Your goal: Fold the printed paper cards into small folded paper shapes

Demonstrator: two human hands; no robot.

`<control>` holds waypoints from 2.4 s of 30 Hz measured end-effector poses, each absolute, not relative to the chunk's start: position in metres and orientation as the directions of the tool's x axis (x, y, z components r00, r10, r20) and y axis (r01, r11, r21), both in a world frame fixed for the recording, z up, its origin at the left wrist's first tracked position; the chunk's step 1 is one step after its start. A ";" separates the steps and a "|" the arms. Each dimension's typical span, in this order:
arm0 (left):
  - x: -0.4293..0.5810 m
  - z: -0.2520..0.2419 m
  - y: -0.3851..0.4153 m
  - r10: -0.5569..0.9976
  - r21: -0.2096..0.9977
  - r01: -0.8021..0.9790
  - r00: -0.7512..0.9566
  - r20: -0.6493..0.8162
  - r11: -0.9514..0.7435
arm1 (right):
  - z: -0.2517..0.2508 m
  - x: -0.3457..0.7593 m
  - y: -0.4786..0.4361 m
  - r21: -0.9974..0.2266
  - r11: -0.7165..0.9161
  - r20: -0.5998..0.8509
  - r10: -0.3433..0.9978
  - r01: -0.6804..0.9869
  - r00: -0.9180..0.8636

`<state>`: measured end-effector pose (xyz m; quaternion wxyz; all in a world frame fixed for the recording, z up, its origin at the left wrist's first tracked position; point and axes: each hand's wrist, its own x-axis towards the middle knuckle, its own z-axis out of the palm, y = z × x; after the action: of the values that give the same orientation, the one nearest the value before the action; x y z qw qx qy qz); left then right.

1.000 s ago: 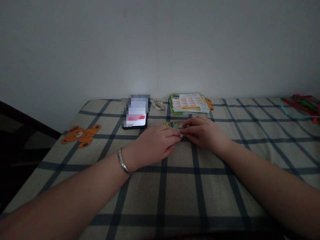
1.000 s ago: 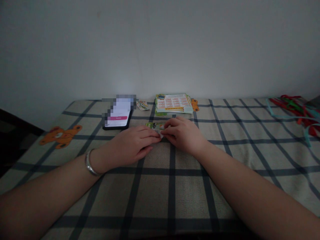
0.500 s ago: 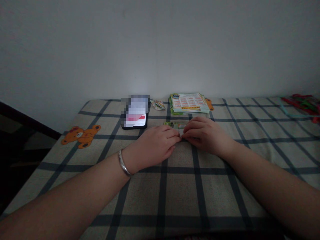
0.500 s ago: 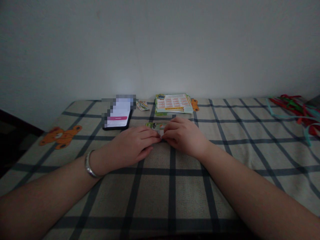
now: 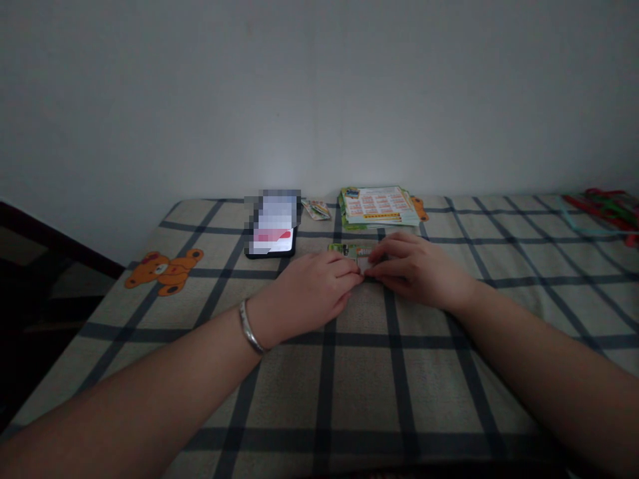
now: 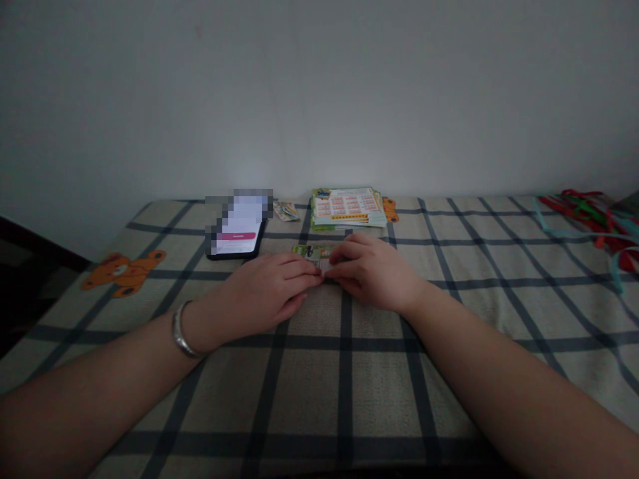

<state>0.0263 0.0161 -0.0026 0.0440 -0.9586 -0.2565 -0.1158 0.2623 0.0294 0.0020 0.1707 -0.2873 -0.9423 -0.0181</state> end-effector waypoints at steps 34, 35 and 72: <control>0.023 -0.002 0.018 0.456 -0.033 0.476 0.859 0.231 -0.879 | 0.008 0.276 0.038 0.051 0.778 0.263 0.595 0.627 -0.760; 0.023 -0.002 0.018 0.456 -0.033 0.475 0.860 0.230 -0.879 | 0.008 0.276 0.038 0.052 0.776 0.262 0.597 0.629 -0.758; 0.017 0.007 0.023 0.434 0.023 0.437 0.883 0.176 -0.899 | 0.018 0.253 0.016 0.045 0.832 0.173 0.538 0.553 -0.825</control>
<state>0.0166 0.0229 0.0067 0.0088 -0.9704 -0.2245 -0.0888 0.2534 0.0164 0.0183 0.0768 -0.2859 -0.9540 -0.0468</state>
